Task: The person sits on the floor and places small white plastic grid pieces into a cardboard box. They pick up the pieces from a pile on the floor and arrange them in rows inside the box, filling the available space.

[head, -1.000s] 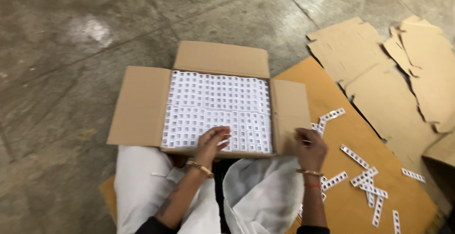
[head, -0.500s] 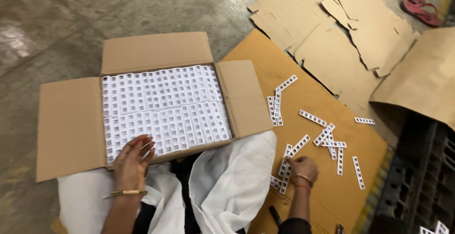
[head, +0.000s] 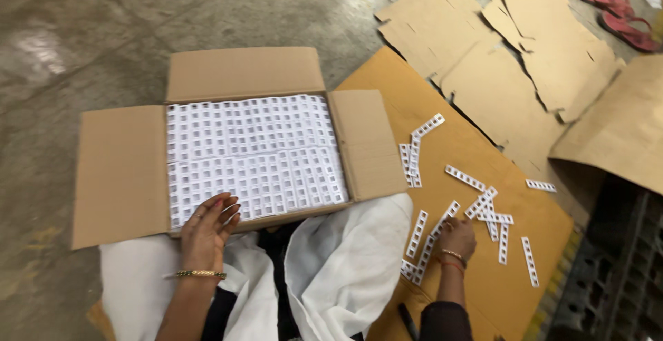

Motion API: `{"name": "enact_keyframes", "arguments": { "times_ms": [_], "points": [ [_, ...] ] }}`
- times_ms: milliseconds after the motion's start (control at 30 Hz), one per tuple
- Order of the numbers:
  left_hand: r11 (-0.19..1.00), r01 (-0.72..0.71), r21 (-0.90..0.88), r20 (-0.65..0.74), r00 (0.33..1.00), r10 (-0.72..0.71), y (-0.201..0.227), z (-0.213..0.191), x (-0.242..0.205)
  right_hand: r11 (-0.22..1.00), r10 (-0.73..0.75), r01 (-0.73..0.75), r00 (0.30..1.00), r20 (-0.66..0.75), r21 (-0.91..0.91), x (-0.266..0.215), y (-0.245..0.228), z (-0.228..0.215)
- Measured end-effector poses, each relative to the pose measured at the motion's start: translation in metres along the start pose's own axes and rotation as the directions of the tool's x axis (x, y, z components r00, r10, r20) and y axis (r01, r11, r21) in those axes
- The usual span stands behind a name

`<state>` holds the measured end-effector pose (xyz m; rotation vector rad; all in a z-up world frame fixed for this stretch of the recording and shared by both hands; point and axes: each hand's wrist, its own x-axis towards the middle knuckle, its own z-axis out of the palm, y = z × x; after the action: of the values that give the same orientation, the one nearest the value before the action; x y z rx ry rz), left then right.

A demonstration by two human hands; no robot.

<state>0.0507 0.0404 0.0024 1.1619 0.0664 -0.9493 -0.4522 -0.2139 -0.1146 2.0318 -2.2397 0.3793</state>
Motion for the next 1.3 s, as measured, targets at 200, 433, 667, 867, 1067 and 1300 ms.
{"name": "enact_keyframes", "arguments": {
  "times_ms": [200, 433, 667, 867, 1067, 1300],
  "points": [
    [0.999, -0.035, -0.02, -0.058, 0.998, 0.034, 0.005, -0.011, 0.0, 0.997, -0.061, 0.059, 0.997, 0.041, 0.044, 0.021, 0.002, 0.0],
    [0.998, -0.053, -0.028, -0.066, 0.997, 0.051, 0.009, -0.018, -0.005, 0.911, -0.296, 0.344, 0.93, 0.22, -0.229, 0.035, -0.01, -0.006],
    [0.996, -0.073, -0.048, -0.096, 0.993, 0.068, 0.013, -0.022, -0.005, 0.927, -0.306, 0.345, 0.922, 0.238, -0.144, 0.052, -0.046, -0.069],
    [0.991, -0.122, -0.061, -0.133, 0.985, 0.113, 0.024, -0.03, -0.003, 0.533, -0.719, 0.773, 0.628, -0.298, 0.343, 0.033, -0.197, -0.176],
    [0.984, -0.159, -0.076, -0.147, 0.978, 0.146, 0.032, -0.041, -0.012, 0.223, -0.966, 0.952, 0.245, -0.085, 0.208, 0.007, -0.302, -0.182],
    [0.965, -0.224, -0.133, -0.243, 0.952, 0.187, 0.027, -0.086, -0.007, 0.372, -0.928, 0.906, 0.371, 0.047, 0.201, -0.001, -0.313, -0.145]
  ]
}}
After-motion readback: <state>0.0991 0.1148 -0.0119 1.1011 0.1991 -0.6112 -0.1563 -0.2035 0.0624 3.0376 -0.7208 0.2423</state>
